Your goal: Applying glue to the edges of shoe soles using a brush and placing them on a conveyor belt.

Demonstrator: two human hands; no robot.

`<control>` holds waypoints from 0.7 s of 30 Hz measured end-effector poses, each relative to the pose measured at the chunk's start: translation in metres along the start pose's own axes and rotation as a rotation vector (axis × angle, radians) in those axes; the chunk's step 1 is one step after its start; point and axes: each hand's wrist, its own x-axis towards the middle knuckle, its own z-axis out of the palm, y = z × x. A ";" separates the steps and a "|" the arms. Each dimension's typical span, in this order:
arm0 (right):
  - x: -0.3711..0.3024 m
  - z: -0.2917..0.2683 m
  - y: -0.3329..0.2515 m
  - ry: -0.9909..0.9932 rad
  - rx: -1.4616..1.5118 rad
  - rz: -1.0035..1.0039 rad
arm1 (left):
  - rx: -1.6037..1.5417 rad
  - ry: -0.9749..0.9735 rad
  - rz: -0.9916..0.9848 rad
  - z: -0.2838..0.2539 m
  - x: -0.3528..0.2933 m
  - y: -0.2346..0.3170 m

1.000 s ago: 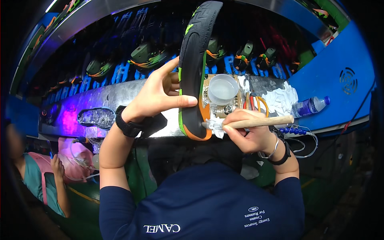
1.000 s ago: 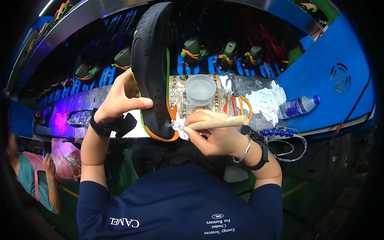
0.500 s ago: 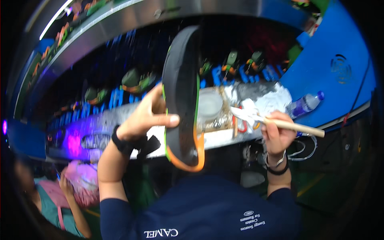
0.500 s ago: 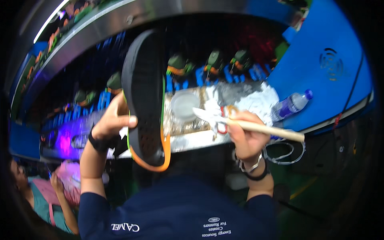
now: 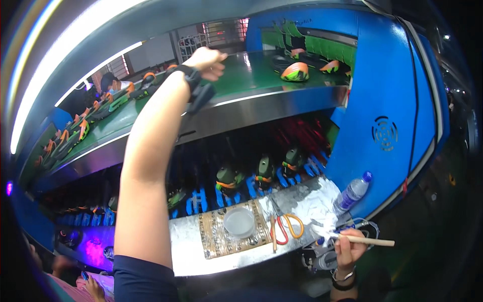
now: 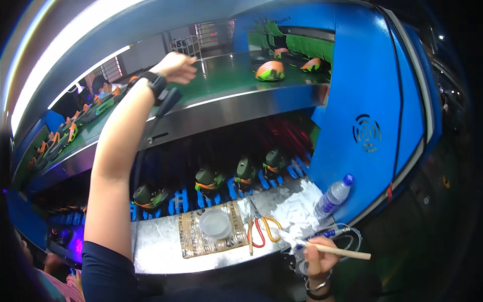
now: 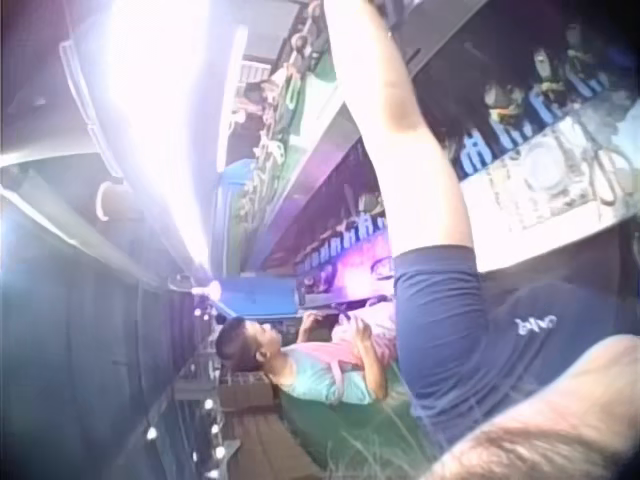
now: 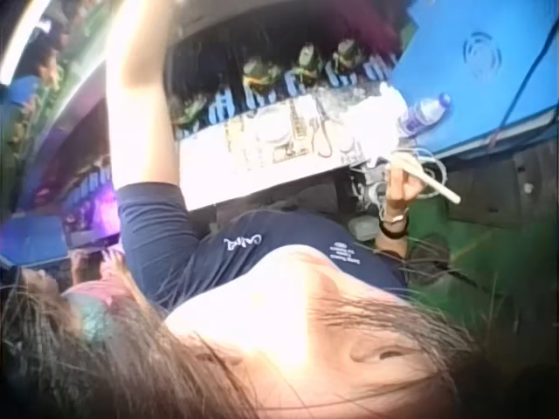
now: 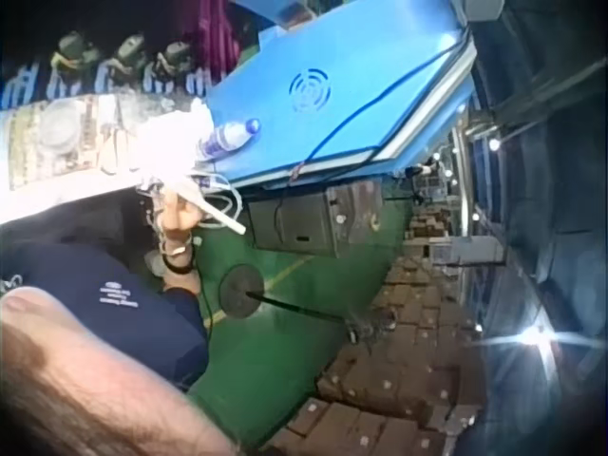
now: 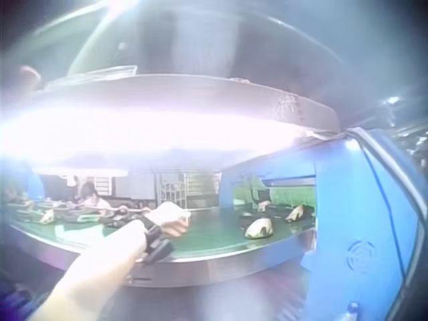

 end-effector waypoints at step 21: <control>0.054 0.035 0.036 -0.023 -0.091 -0.038 | 1.317 0.122 -0.389 -0.159 0.068 -0.103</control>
